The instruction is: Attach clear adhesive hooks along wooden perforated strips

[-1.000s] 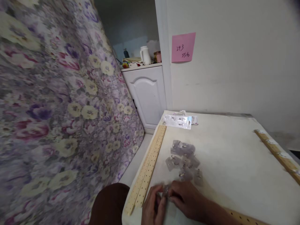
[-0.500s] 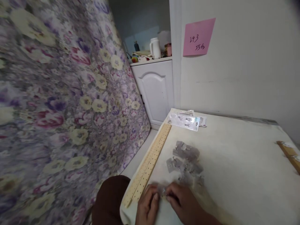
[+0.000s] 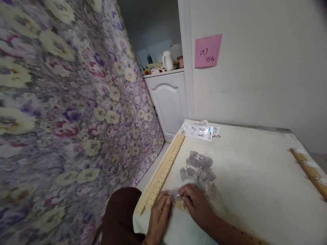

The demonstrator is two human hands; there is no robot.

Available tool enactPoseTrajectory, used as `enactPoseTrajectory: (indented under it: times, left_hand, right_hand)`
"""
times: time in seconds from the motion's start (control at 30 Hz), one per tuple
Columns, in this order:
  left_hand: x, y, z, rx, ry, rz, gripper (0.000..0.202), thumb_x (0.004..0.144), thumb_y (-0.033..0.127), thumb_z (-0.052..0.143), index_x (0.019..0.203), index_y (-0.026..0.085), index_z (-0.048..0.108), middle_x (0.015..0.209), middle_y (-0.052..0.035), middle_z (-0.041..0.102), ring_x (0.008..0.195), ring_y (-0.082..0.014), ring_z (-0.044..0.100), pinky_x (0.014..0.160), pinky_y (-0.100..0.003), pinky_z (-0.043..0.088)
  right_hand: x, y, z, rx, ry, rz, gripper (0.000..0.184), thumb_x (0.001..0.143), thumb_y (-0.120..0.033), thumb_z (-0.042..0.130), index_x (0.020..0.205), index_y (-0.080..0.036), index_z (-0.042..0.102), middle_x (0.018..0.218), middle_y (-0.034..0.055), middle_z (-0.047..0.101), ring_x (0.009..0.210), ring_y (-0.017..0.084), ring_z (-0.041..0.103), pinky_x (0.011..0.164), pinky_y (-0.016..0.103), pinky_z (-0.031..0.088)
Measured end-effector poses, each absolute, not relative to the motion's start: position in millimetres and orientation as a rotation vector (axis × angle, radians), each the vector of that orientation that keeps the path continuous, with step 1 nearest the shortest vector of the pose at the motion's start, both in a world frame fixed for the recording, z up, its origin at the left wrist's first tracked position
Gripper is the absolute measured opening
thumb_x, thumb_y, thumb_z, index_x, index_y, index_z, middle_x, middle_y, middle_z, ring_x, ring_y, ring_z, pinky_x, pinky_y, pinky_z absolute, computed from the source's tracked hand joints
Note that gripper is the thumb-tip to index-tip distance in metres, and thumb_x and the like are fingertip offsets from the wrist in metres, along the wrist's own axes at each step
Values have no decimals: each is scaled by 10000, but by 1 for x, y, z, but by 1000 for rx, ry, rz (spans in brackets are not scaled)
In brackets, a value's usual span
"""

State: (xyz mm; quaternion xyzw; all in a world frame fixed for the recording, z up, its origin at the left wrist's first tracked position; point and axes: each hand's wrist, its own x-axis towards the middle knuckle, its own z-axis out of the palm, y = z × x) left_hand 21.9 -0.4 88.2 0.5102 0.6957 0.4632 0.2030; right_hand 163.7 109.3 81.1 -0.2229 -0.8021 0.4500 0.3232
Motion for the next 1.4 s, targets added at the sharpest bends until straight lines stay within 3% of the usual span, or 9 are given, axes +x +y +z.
enactPoseTrajectory:
  times: [0.1, 0.23, 0.7, 0.83, 0.97, 1.13, 1.4]
  left_hand:
    - [22, -1, 89, 1457, 1937, 1294, 336, 938, 382, 406, 708, 188, 556, 775, -32, 556, 770, -184, 533, 720, -270, 426]
    - [24, -2, 92, 1493, 1889, 1306, 317, 923, 366, 438, 713, 182, 588, 846, -55, 596, 830, -199, 555, 754, -282, 436]
    - [29, -8, 96, 1428, 1826, 1281, 333, 936, 380, 390, 774, 187, 608, 952, -79, 607, 896, -216, 550, 813, -303, 439]
    - [25, -5, 89, 1380, 1884, 1340, 337, 927, 400, 406, 735, 185, 580, 936, -76, 597, 899, -219, 541, 816, -307, 428]
    - [22, -3, 83, 1301, 1894, 1382, 387, 923, 421, 414, 625, 188, 500, 798, -35, 558, 785, -187, 535, 729, -277, 427]
    - [25, 2, 91, 1392, 1806, 1314, 336, 928, 380, 424, 668, 192, 520, 740, -7, 525, 743, -165, 510, 689, -253, 406]
    - [28, 14, 96, 1439, 1792, 1287, 316, 929, 368, 441, 675, 192, 501, 736, 4, 490, 713, -151, 487, 668, -243, 394]
  right_hand:
    - [162, 110, 77, -660, -2054, 1299, 209, 757, -70, 446, 855, -195, 582, 750, 5, 617, 720, 159, 584, 686, 275, 450]
    - [159, 113, 73, -734, -1894, 1488, 305, 745, -103, 476, 1011, -192, 595, 853, 31, 658, 766, 163, 625, 705, 278, 486]
    - [161, 115, 77, -769, -1883, 1583, 207, 739, -148, 513, 920, -186, 607, 781, 18, 639, 749, 173, 615, 708, 294, 482]
    - [166, 114, 81, -698, -1930, 1598, 213, 694, -85, 484, 856, -181, 583, 734, -2, 605, 688, 150, 583, 644, 255, 456]
    - [170, 113, 88, -629, -2015, 1554, 174, 728, -86, 472, 827, -176, 584, 684, -16, 584, 638, 134, 547, 587, 234, 405]
    - [168, 113, 90, -660, -1945, 1571, 155, 781, -190, 534, 914, -172, 611, 756, 1, 616, 635, 127, 557, 590, 238, 423]
    - [163, 115, 79, -697, -1861, 1713, 254, 712, -130, 528, 943, -180, 623, 701, -28, 554, 629, 120, 546, 590, 233, 428]
